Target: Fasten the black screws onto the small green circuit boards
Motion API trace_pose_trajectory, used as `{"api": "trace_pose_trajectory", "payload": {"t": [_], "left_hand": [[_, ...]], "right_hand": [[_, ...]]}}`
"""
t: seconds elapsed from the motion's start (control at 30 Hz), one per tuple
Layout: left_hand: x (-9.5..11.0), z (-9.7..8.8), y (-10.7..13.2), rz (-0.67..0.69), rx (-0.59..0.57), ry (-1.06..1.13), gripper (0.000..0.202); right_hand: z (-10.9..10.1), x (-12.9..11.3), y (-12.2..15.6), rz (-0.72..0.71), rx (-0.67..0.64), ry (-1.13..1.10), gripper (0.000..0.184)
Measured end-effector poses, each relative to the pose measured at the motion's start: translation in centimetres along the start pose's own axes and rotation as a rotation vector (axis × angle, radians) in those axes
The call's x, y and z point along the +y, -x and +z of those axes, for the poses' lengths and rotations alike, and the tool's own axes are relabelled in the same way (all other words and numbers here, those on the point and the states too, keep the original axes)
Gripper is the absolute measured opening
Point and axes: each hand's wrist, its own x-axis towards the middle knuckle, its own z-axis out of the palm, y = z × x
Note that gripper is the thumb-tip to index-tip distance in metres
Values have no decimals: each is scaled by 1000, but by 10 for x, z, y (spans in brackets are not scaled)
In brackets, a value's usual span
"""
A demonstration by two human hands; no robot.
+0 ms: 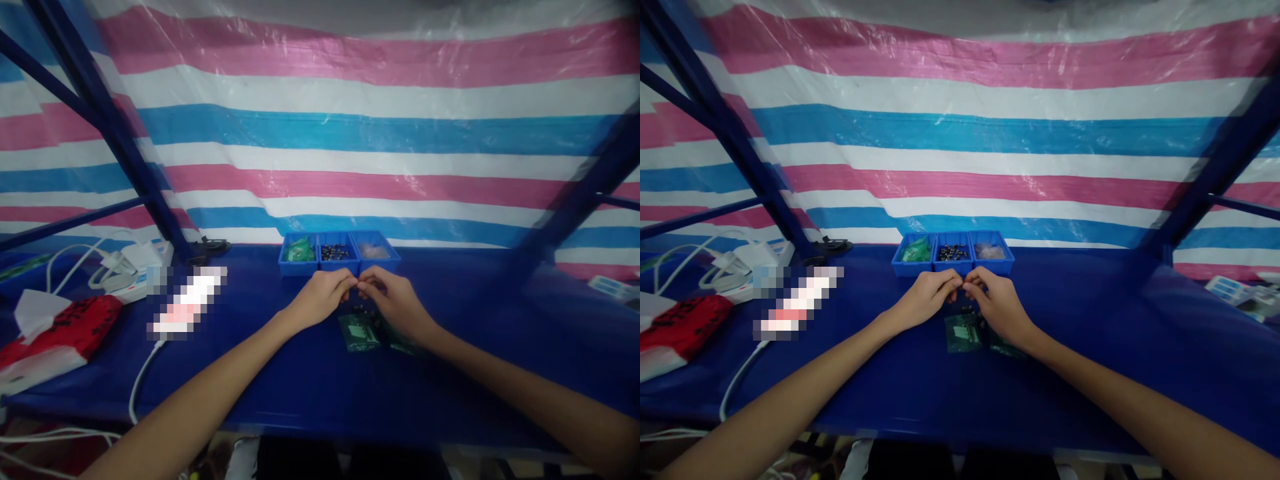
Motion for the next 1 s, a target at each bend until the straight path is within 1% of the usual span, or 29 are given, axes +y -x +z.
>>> {"api": "trace_pose_trajectory", "payload": {"t": [0.03, 0.1, 0.17, 0.2, 0.23, 0.27, 0.33, 0.37, 0.43, 0.5, 0.53, 0.63, 0.7, 0.77, 0.83, 1.0], "left_hand": [[-1, -1, 0, -13, 28, 2, 28], [-5, -4, -1, -36, 121, -20, 23], [-10, -9, -3, -46, 221, -90, 21], [-13, -12, -3, -46, 253, -137, 20], [-16, -14, -3, -44, 265, -187, 19], [-19, -17, -3, -41, 259, -235, 18], [-23, -20, -2, -25, 210, -319, 16], [-24, -21, -2, -12, 177, -353, 16], [-24, -20, -1, 19, 114, -406, 16], [-21, -19, 0, 40, 42, -423, 15], [-19, -18, 0, 40, -1, -408, 15], [-13, -17, -1, -2, -144, -262, 16], [-9, -17, -1, -37, -211, -128, 19], [-9, -16, -2, -50, -248, -30, 23], [-9, -14, -2, -46, -259, -3, 25], [-12, -6, -1, 13, -226, -106, 13]], "right_hand": [[-1, -1, -4, 8, -23, -10, 11], [-6, -1, -18, -12, -59, 42, 13], [-11, 0, -40, -73, -53, 177, 12], [-12, 1, -52, -113, -36, 265, 12], [-12, 4, -65, -149, -2, 337, 11], [-12, 6, -76, -175, 3, 399, 12], [-10, 11, -91, -166, 19, 479, 13], [-9, 12, -95, -158, 26, 491, 14], [-9, 13, -91, -151, 38, 487, 15], [-13, 10, -75, -171, 7, 469, 16], [-15, 8, -65, -182, -29, 461, 16], [-21, 5, -36, -190, -239, 436, 14], [-23, 6, -23, -172, -314, 421, 12], [-23, 9, -17, -154, -340, 402, 12], [-20, 10, -14, -143, -359, 388, 13], [-13, 9, -11, -129, -388, 418, 15]]}}
